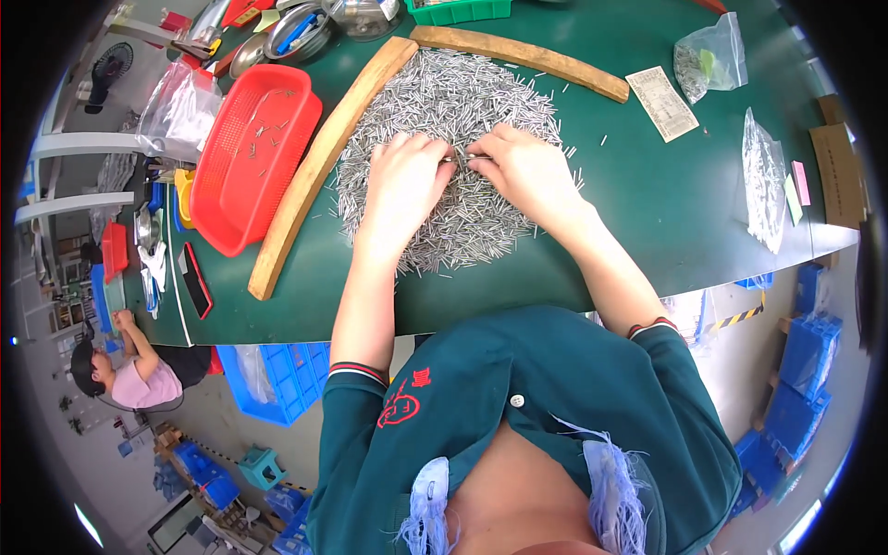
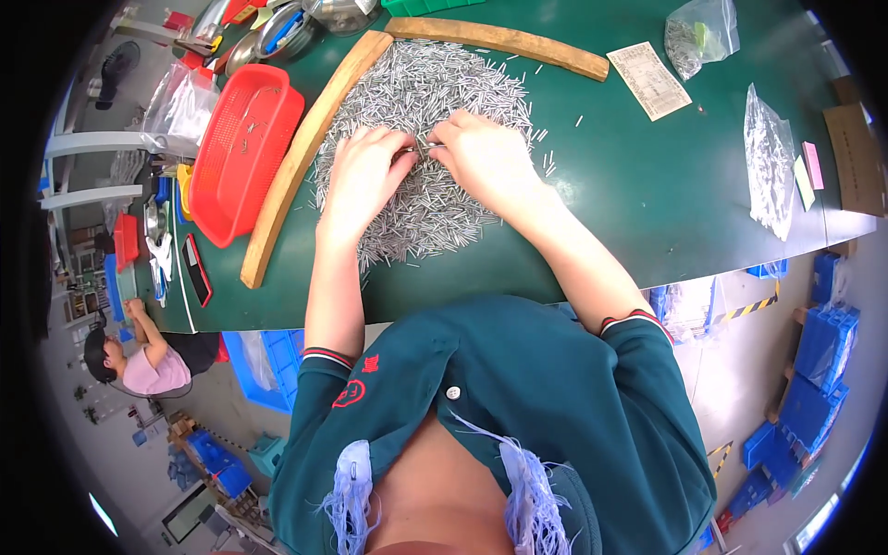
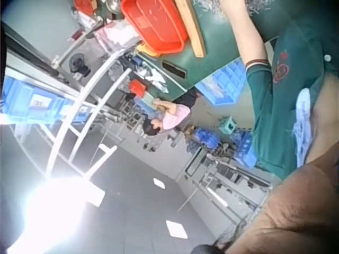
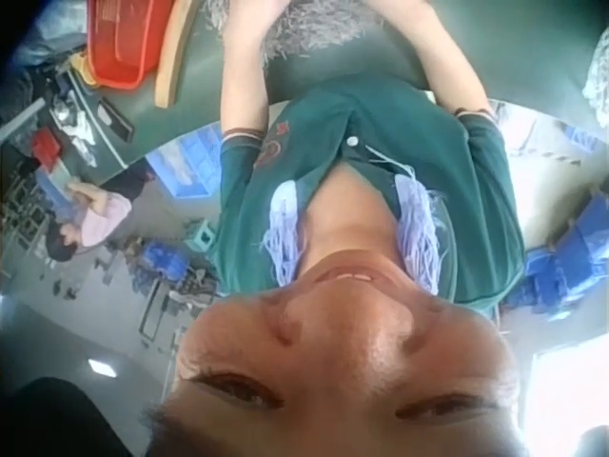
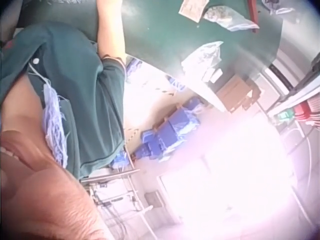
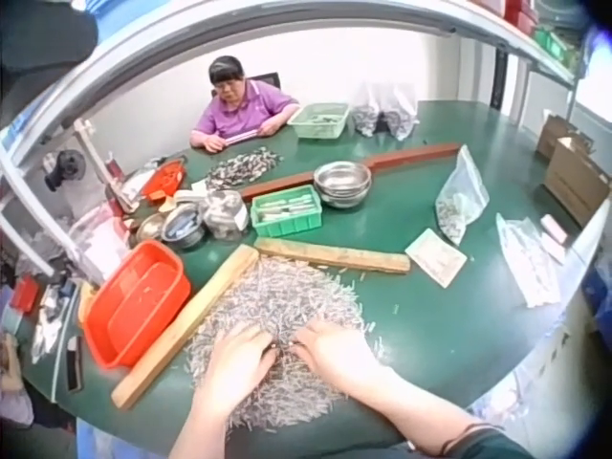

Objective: Sorting and inspecting small metal pins at a workbench and placing them into a plastic bag.

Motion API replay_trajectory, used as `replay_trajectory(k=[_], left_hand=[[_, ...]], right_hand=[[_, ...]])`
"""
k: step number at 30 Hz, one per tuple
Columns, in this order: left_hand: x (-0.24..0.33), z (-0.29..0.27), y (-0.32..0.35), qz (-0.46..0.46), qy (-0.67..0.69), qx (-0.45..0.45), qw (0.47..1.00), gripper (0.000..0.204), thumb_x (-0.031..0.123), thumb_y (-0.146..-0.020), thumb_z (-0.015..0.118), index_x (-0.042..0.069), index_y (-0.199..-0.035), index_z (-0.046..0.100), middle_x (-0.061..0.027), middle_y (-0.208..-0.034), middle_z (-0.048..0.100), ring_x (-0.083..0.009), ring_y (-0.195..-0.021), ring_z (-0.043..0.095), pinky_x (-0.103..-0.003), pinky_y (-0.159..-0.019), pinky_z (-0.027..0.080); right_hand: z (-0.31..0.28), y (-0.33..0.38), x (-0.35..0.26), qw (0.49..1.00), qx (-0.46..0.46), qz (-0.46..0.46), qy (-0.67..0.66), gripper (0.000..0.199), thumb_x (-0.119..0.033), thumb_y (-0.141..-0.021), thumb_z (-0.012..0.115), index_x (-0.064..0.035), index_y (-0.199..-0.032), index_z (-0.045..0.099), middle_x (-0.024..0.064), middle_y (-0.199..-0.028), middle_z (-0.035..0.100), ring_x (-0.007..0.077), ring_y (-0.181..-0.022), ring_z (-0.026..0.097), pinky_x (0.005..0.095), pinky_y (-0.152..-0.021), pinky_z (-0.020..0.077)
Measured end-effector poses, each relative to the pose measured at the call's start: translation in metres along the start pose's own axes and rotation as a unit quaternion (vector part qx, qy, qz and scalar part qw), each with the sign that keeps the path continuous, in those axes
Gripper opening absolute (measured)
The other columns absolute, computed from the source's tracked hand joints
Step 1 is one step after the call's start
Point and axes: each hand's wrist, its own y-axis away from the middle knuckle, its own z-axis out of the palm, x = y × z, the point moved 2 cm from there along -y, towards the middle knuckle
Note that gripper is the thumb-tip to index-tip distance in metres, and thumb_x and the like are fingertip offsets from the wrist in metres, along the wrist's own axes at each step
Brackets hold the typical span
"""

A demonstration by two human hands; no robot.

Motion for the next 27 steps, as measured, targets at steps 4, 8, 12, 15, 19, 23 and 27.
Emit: replay_trajectory(k=[4, 8, 12, 15, 19, 23, 27], left_hand=[[-0.01, 0.004, 0.012, -0.021, 0.036, 0.088, 0.995, 0.011, 0.019, -0.075, 0.066, 0.012, -0.083, 0.066, -0.0001, -0.086, 0.06, -0.0215, -0.086, 0.054, -0.037, -0.075, 0.037], [-0.024, 0.005, 0.016, -0.023, 0.081, 0.19, 0.978, 0.011, 0.02, -0.077, 0.068, 0.014, -0.085, 0.068, 0.0013, -0.088, 0.059, -0.02, -0.086, 0.053, -0.035, -0.076, 0.037], [-0.018, 0.006, 0.018, -0.04, 0.212, 0.25, 0.944, 0.012, 0.018, -0.076, 0.069, 0.013, -0.087, 0.069, -0.0004, -0.085, 0.06, -0.0187, -0.082, 0.054, -0.032, -0.076, 0.04], [-0.009, 0.009, 0.022, -0.047, 0.325, 0.257, 0.909, 0.013, 0.013, -0.075, 0.07, 0.01, -0.088, 0.07, -0.0028, -0.085, 0.062, -0.0189, -0.081, 0.057, -0.031, -0.074, 0.044], [-0.007, 0.009, 0.023, 0.004, 0.309, 0.262, 0.914, 0.014, 0.005, -0.077, 0.068, 0.005, -0.091, 0.069, -0.0057, -0.086, 0.062, -0.0155, -0.081, 0.057, -0.027, -0.072, 0.048], [-0.006, 0.01, 0.022, 0.021, 0.306, 0.262, 0.915, 0.017, 0.004, -0.077, 0.068, 0.006, -0.093, 0.07, -0.0052, -0.085, 0.06, -0.0155, -0.081, 0.057, -0.027, -0.071, 0.048], [-0.005, 0.013, 0.023, 0.001, 0.329, 0.255, 0.909, 0.019, 0.004, -0.077, 0.068, 0.008, -0.095, 0.07, -0.0046, -0.084, 0.059, -0.0146, -0.08, 0.057, -0.026, -0.07, 0.048]], right_hand=[[-0.003, -0.004, -0.013, 1.0, 0.003, -0.02, -0.004, 0.017, -0.026, -0.078, 0.064, -0.011, -0.087, 0.065, 0.003, -0.081, 0.06, 0.0215, -0.077, 0.062, 0.0322, -0.066, 0.0503], [-0.017, 0.002, -0.018, 0.997, 0.052, -0.017, -0.044, 0.021, -0.031, -0.081, 0.064, -0.0127, -0.092, 0.067, 0.0036, -0.079, 0.059, 0.0189, -0.073, 0.061, 0.0302, -0.065, 0.0499], [-0.01, 0.003, -0.013, 0.987, 0.035, 0.034, -0.155, 0.022, -0.024, -0.084, 0.062, -0.0107, -0.101, 0.066, 0.0046, -0.079, 0.062, 0.0137, -0.061, 0.059, 0.0249, -0.057, 0.0475], [0.0, 0.008, -0.018, 0.885, -0.073, 0.198, -0.415, 0.023, -0.022, -0.087, 0.06, -0.0062, -0.104, 0.065, 0.004, -0.08, 0.065, 0.0074, -0.056, 0.055, 0.0216, -0.054, 0.0456], [0.002, 0.008, -0.021, 0.841, -0.066, 0.207, -0.496, 0.025, -0.02, -0.089, 0.059, -0.0009, -0.104, 0.063, 0.0028, -0.085, 0.067, 0.0038, -0.053, 0.05, 0.0177, -0.05, 0.0427], [0.004, 0.008, -0.018, 0.815, -0.062, 0.239, -0.523, 0.023, -0.019, -0.089, 0.059, -0.0013, -0.102, 0.064, 0.0025, -0.084, 0.067, 0.0028, -0.053, 0.049, 0.0163, -0.048, 0.0401], [0.003, 0.008, -0.02, 0.816, -0.064, 0.249, -0.517, 0.02, -0.018, -0.09, 0.057, -0.0024, -0.1, 0.063, 0.001, -0.082, 0.066, -0.0002, -0.05, 0.047, 0.0138, -0.041, 0.0325]])
